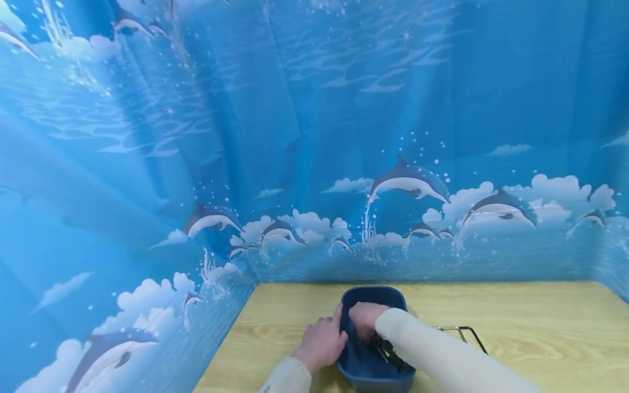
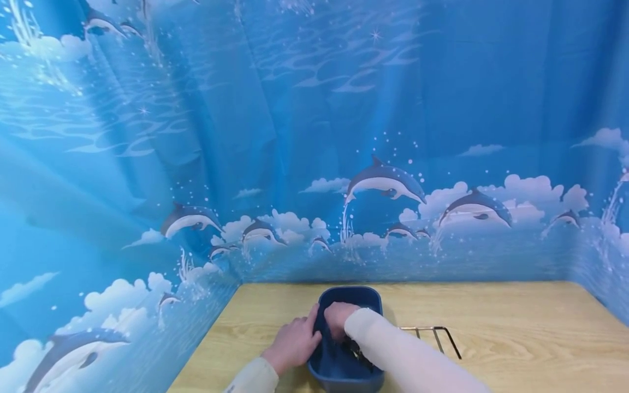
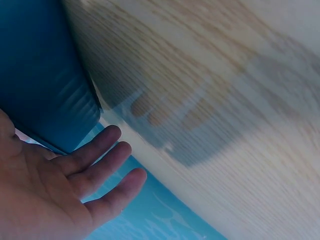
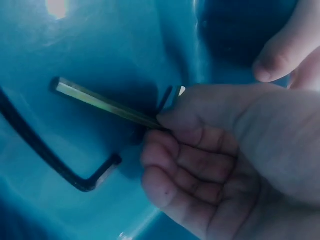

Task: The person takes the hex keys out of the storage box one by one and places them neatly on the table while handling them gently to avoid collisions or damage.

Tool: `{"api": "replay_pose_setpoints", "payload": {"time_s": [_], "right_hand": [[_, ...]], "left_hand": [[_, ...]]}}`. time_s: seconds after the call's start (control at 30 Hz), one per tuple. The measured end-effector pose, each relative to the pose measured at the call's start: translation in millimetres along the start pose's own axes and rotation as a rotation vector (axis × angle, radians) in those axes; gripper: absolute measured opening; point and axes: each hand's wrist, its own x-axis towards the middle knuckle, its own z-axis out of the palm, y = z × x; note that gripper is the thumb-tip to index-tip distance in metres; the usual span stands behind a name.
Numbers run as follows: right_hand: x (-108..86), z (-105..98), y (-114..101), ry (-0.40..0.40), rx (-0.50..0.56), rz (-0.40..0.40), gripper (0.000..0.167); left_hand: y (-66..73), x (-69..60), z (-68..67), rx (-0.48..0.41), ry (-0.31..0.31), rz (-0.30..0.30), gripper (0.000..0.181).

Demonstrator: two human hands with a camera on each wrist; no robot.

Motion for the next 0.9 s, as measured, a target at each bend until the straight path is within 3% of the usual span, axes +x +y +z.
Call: {"api": "replay_pose_setpoints", "payload": {"time_s": [0.23,0.43,0.73,0.9], "right_hand": [[-7.5,-4.4,2.6,0.080,-0.014,-0.077,0.004],[-20.0,-12.2,5.3,0.137,0.002,-0.113,0.006],[-39.2,-9.8,24.6,0.284,0.081,-0.221,0.031],[-47.3,-13.2,32.5,0.351,0.150,-0.239,0.031]], "left_hand": [[-1.2,0.6,1.7,-0.009,-0.018,-0.002,0.061],[0.8,-0.9,-0.8,-0.014,-0.017,-0.014,0.061],[2.6,-4.2,0.5,0.008,-0.010,-0.018,0.060],[2.3,-4.3,-2.5,0.026,0.003,-0.016,0.061]]}}
